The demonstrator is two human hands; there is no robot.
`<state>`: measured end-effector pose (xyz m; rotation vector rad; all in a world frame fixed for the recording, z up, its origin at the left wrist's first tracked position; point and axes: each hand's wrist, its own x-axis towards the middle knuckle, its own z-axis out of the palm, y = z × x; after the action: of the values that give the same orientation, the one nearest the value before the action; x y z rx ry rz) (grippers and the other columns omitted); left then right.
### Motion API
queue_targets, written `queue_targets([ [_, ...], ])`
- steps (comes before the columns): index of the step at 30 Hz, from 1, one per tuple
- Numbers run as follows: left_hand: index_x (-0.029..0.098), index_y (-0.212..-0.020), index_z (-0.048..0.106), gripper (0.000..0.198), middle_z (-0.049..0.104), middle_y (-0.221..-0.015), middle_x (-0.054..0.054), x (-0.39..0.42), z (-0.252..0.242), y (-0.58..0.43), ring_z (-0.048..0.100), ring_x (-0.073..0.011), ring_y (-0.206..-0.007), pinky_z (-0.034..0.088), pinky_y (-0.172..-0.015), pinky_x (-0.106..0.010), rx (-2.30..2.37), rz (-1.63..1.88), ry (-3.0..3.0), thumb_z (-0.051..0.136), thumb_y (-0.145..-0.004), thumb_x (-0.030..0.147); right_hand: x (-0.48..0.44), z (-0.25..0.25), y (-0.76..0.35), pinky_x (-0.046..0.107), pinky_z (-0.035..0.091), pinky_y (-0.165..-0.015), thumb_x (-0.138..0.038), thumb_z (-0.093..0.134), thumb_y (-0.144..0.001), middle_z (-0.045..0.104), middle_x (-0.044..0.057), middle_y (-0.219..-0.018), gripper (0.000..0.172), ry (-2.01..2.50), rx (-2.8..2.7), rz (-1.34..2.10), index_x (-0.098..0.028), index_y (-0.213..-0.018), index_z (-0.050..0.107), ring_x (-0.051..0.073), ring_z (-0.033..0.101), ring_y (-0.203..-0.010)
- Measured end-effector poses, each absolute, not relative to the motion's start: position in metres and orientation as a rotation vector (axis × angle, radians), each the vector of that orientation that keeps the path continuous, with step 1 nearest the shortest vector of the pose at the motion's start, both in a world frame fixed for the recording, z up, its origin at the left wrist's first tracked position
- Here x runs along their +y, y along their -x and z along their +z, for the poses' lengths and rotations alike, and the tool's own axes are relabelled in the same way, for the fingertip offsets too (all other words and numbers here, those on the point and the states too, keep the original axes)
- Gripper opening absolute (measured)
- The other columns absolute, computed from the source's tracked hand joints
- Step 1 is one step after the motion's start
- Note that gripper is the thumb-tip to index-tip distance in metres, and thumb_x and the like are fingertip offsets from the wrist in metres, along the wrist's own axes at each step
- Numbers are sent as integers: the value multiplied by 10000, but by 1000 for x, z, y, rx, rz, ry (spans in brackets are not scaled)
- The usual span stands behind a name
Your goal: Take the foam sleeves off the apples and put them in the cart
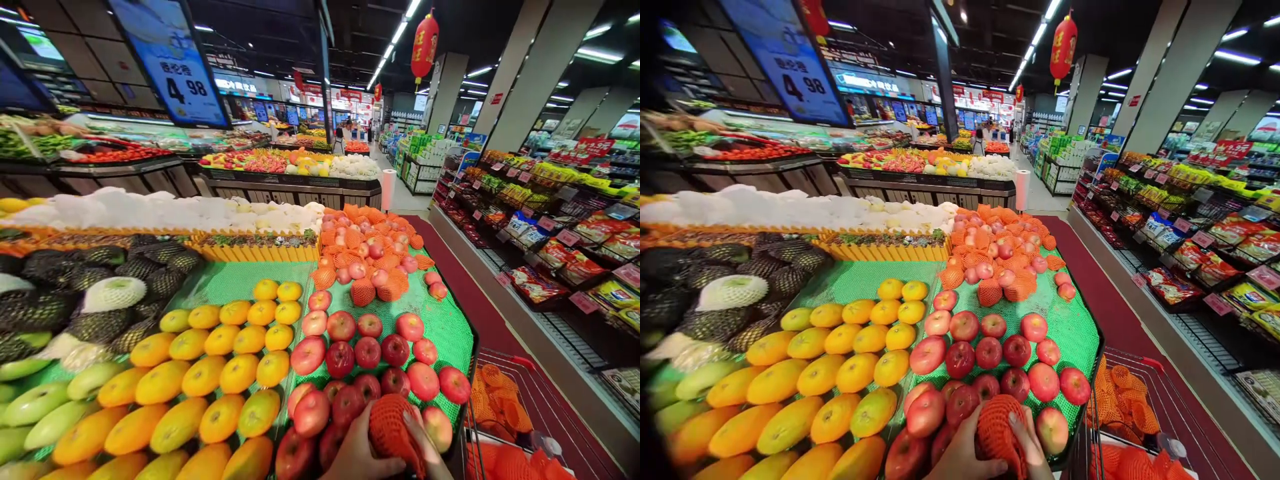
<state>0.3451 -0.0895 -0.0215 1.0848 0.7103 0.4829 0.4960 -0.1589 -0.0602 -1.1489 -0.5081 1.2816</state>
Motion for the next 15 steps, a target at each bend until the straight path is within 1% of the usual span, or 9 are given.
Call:
queue_targets([
  [2, 326, -1374, 680, 1120, 710, -1454, -172, -91, -15, -342, 539, -538, -1499, 354, -1325, -661, 828, 574, -1124, 1056, -331, 485, -154, -56, -499, 409, 649, -995, -734, 985, -515, 830, -47, -1015, 514, 1228, -375, 1257, -422, -902, 852, 324, 792, -1112],
  [3, 326, -1359, 680, 1088, 714, -1447, -165, -92, -12, -341, 544, -535, -1493, 369, -1320, -655, 864, 627, -1130, 1045, -343, 464, -150, -51, -502, 400, 640, -996, -707, 1010, -468, 822, -47, -996, 532, 1235, -380, 1263, -407, -874, 841, 318, 788, -1101],
  [6, 320, -1376, 658, 1031, 715, -1449, -145, -98, -3, -342, 578, -497, -1469, 451, -1273, -618, 842, 751, -1106, 1018, -416, 433, -140, -27, -511, 422, 618, -1001, -644, 1033, -492, 812, -16, -1018, 563, 1193, -476, 1371, -367, -933, 819, 317, 771, -1105],
  [8, 286, -1389, 652, 1003, 713, -1452, -149, -101, 1, -344, 594, -476, -1457, 482, -1252, -592, 788, 787, -1092, 1008, -466, 444, -135, -12, -515, 443, 613, -983, -618, 1044, -504, 812, 19, -1033, 600, 1199, -535, 1432, -324, -967, 801, 319, 767, -1067],
  [9, 266, -1395, 647, 1006, 712, -1452, -156, -103, 3, -344, 597, -473, -1454, 483, -1254, -587, 782, 801, -1092, 1006, -475, 452, -132, -6, -517, 438, 617, -949, -619, 1049, -491, 809, 32, -1001, 613, 1219, -564, 1440, -299, -945, 791, 309, 766, -1010],
  [11, 236, -1431, 618, 1058, 701, -1464, -167, -105, 3, -345, 586, -475, -1463, 457, -1279, -592, 817, 827, -1105, 1007, -475, 464, -129, 1, -519, 387, 613, -831, -644, 1052, -447, 778, 33, -869, 628, 1273, -620, 1402, -256, -844, 759, 262, 733, -852],
  [13, 236, -1484, 576, 1137, 675, -1499, -171, -105, -1, -344, 557, -484, -1492, 426, -1304, -601, 884, 839, -1138, 1020, -461, 461, -128, 4, -520, 321, 567, -701, -685, 1039, -427, 705, 14, -729, 642, 1321, -655, 1327, -232, -717, 689, 204, 652, -718],
  [15, 270, -1516, 558, 1222, 649, -1532, -171, -103, -9, -344, 521, -505, -1518, 400, -1322, -606, 958, 821, -1190, 1053, -411, 440, -130, 5, -518, 276, 501, -614, -709, 1026, -442, 622, -8, -650, 674, 1347, -661, 1248, -220, -640, 608, 161, 561, -639],
])
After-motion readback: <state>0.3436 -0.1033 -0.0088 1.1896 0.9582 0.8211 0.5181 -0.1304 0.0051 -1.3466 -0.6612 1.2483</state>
